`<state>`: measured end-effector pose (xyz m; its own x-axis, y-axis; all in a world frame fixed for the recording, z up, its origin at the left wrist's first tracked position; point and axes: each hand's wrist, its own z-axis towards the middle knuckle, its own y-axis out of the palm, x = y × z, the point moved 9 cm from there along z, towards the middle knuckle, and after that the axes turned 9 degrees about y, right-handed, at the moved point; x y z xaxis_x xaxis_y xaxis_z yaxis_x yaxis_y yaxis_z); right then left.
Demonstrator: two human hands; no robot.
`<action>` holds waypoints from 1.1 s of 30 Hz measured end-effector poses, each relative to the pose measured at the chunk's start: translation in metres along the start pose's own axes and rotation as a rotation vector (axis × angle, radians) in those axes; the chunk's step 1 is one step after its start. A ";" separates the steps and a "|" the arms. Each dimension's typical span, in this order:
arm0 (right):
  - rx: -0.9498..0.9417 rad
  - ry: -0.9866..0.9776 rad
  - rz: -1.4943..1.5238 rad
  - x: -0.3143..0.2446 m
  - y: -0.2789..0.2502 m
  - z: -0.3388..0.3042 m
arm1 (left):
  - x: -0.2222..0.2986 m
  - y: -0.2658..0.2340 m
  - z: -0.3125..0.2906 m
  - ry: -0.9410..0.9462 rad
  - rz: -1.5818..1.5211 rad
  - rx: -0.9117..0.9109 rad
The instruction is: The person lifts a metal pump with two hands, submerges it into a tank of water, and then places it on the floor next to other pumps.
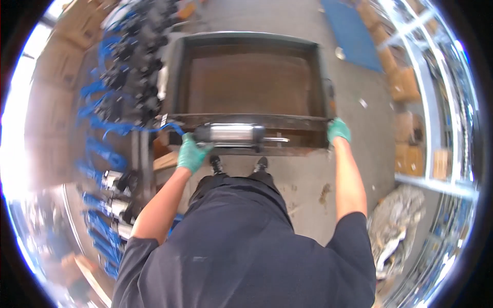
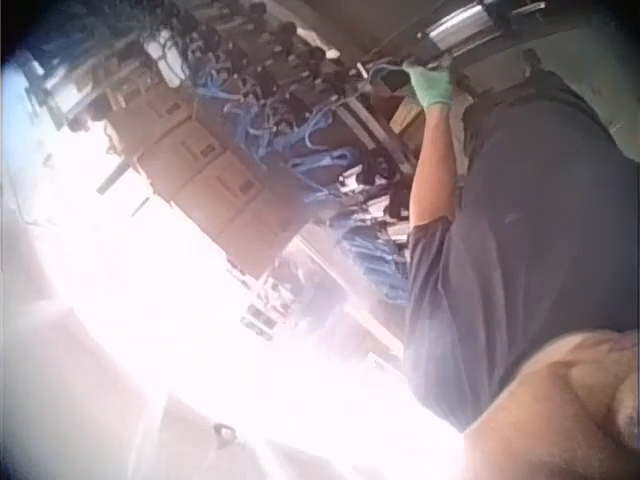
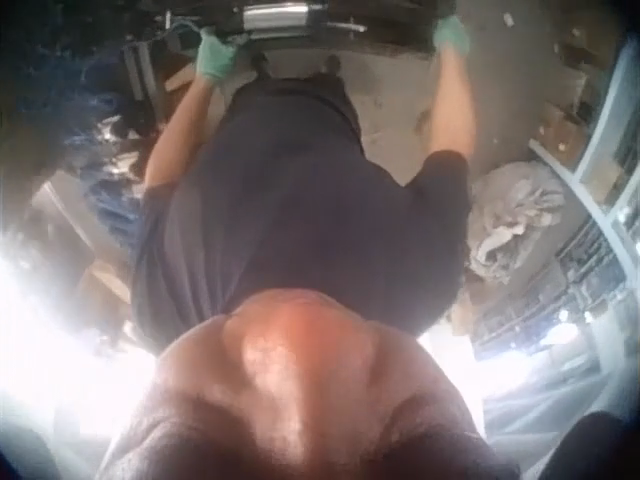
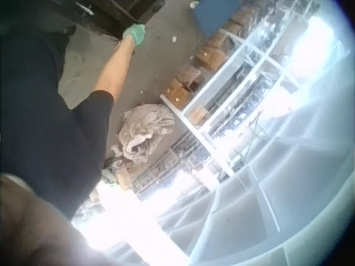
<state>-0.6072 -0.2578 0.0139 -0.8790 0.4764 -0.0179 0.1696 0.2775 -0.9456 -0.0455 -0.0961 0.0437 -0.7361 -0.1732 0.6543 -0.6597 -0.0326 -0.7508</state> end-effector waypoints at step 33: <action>0.289 -0.675 0.379 -0.261 -0.041 -0.237 | -0.161 -0.090 0.092 -0.374 0.029 0.207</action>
<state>-0.2791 -0.1959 0.1345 -0.8795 -0.1347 -0.4564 0.4680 -0.0710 -0.8809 0.1470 -0.1559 -0.0023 -0.6232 -0.5207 0.5835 -0.5673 -0.2125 -0.7956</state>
